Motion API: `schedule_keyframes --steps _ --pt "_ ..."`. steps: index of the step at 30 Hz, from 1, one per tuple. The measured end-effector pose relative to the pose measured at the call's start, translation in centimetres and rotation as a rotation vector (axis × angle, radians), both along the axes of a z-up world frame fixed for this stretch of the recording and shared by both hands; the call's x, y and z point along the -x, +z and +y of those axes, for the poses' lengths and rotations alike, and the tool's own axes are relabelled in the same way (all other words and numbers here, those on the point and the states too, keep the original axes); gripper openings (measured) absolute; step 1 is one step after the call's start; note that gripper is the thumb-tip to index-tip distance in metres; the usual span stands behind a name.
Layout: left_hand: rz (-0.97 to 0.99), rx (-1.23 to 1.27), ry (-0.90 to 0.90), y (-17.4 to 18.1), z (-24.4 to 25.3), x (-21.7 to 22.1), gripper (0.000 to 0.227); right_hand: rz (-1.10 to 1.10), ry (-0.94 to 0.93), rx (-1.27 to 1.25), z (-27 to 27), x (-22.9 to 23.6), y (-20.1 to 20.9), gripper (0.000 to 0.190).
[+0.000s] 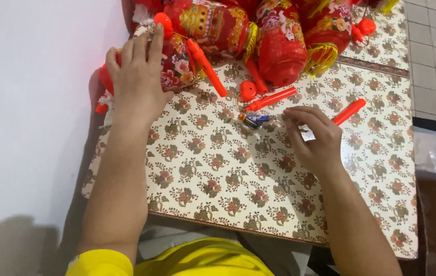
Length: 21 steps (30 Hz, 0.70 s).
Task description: Assembling decorative lanterns by installing batteries and handles, then packing them into individual bags and a shipping box.
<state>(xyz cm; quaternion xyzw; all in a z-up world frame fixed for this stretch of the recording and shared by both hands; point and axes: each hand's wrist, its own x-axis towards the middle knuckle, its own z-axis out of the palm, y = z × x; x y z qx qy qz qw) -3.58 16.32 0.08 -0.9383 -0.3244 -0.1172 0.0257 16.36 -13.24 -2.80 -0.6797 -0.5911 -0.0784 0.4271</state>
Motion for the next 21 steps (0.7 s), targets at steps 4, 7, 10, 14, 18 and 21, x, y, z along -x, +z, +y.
schedule_keyframes --steps 4,7,10,14,18,21 --pt "-0.069 -0.048 -0.039 -0.7 0.7 0.3 0.121 0.000 -0.004 0.006 0.1 0.1 0.1 0.015" --pt "-0.246 -0.120 -0.169 2.1 -1.8 1.4 0.108 -0.053 -0.004 -0.027 0.5 -0.4 -0.9 0.020" --pt "-0.288 -0.222 -0.217 3.7 -5.3 2.0 0.114 0.174 0.021 -0.011 0.2 1.6 -0.3 0.049" --pt "-0.175 -0.217 -0.316 4.1 -8.6 2.0 0.110 0.528 0.134 0.014 0.3 3.5 0.2 0.074" --pt "-0.234 -0.231 -0.455 3.5 -8.5 2.0 0.110 0.364 0.209 0.034 0.3 2.7 -0.3 0.078" --pt "-0.363 0.066 -0.516 5.2 -8.7 2.8 0.123 0.226 0.224 0.019 0.4 2.5 -0.3 0.089"
